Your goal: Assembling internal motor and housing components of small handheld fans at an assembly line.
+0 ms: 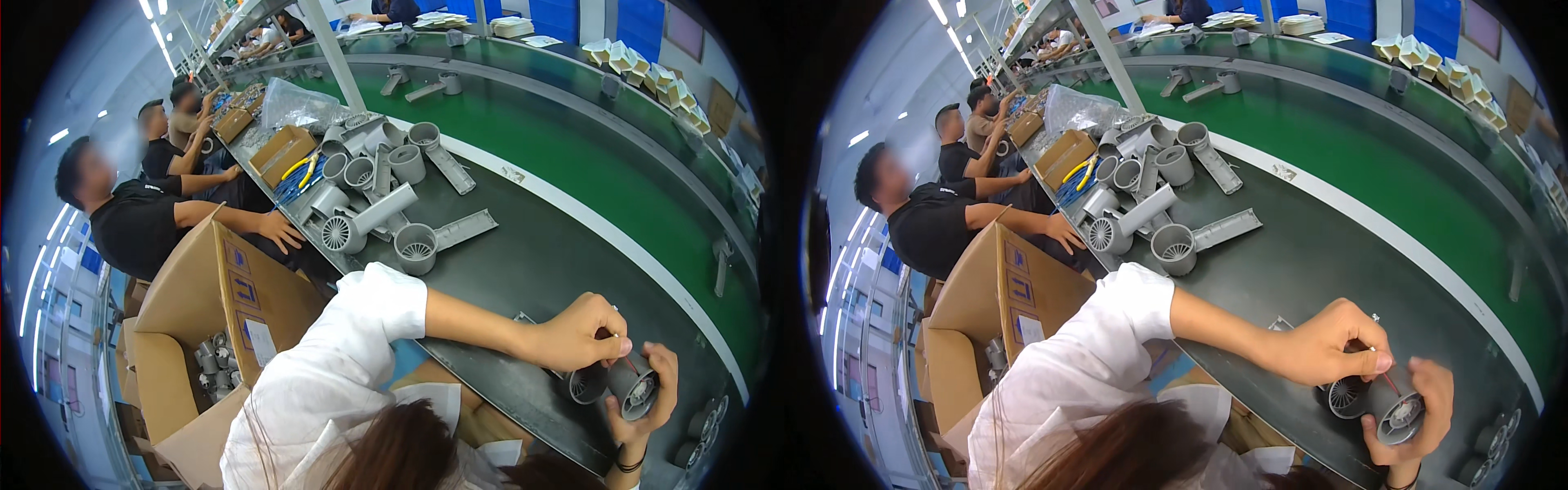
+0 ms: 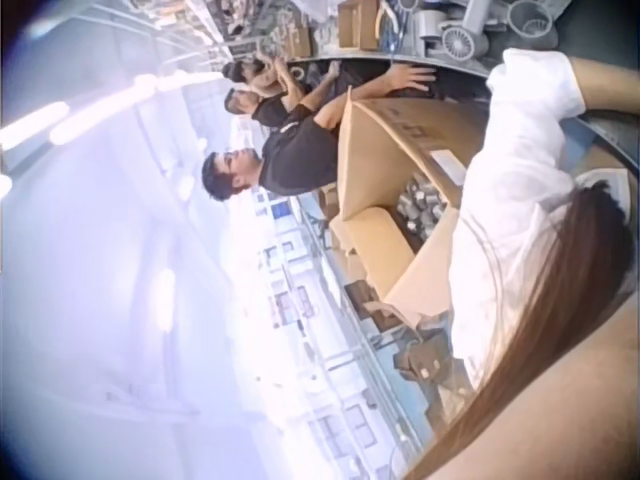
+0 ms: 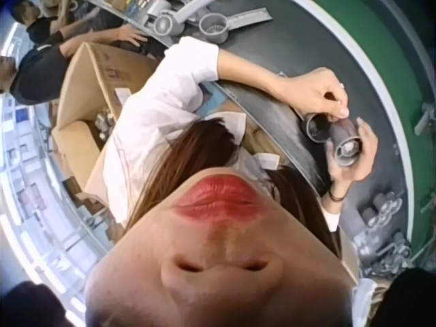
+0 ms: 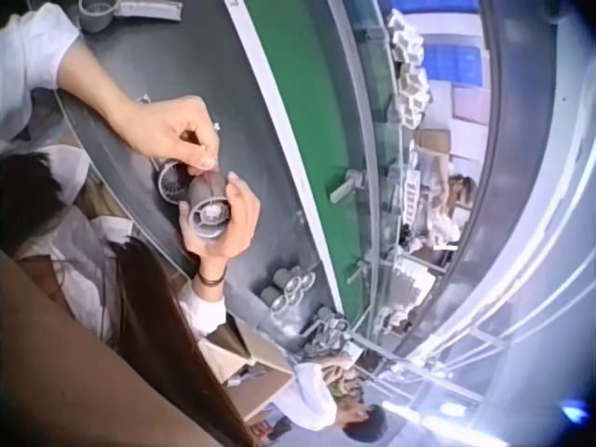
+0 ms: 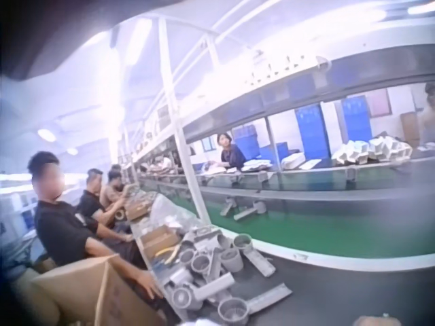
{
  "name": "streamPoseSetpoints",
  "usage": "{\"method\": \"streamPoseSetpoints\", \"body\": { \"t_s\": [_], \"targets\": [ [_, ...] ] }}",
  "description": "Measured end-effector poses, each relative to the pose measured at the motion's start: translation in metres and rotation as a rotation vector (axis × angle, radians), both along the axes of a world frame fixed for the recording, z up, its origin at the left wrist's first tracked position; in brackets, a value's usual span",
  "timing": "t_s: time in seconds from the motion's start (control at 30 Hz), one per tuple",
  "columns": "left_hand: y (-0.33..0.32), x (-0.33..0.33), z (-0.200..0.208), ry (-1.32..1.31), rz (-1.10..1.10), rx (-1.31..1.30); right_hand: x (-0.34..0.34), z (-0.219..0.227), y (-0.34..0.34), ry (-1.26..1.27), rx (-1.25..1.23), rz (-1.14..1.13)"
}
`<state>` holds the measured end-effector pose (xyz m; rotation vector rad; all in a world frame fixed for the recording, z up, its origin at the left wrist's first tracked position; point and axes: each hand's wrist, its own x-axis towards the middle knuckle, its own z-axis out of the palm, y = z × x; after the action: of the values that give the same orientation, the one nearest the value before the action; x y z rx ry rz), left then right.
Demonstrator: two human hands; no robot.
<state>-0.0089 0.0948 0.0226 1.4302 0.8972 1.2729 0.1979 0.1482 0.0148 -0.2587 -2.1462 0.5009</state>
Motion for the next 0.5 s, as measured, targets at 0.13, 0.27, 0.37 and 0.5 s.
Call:
{"method": "streamPoseSetpoints", "body": {
  "t_s": [0.13, 0.27, 0.37, 0.5],
  "targets": [
    [0.002, 0.0, -0.005, -0.116, -0.005, -0.041, 0.004, -0.005, -0.003, -0.029, 0.126, -0.119],
    [0.001, 0.005, -0.007, -0.16, -0.004, -0.018, 0.01, 0.0, -0.005, -0.092, 0.232, -0.113],
    [0.003, 0.005, 0.003, -0.093, -0.031, -0.077, 0.01, 0.006, -0.009, -0.126, 0.192, -0.163],
    [0.003, -0.003, -0.007, -0.009, 0.029, 0.014, -0.004, 0.003, -0.01, -0.088, 0.208, -0.164]
  ]
}}
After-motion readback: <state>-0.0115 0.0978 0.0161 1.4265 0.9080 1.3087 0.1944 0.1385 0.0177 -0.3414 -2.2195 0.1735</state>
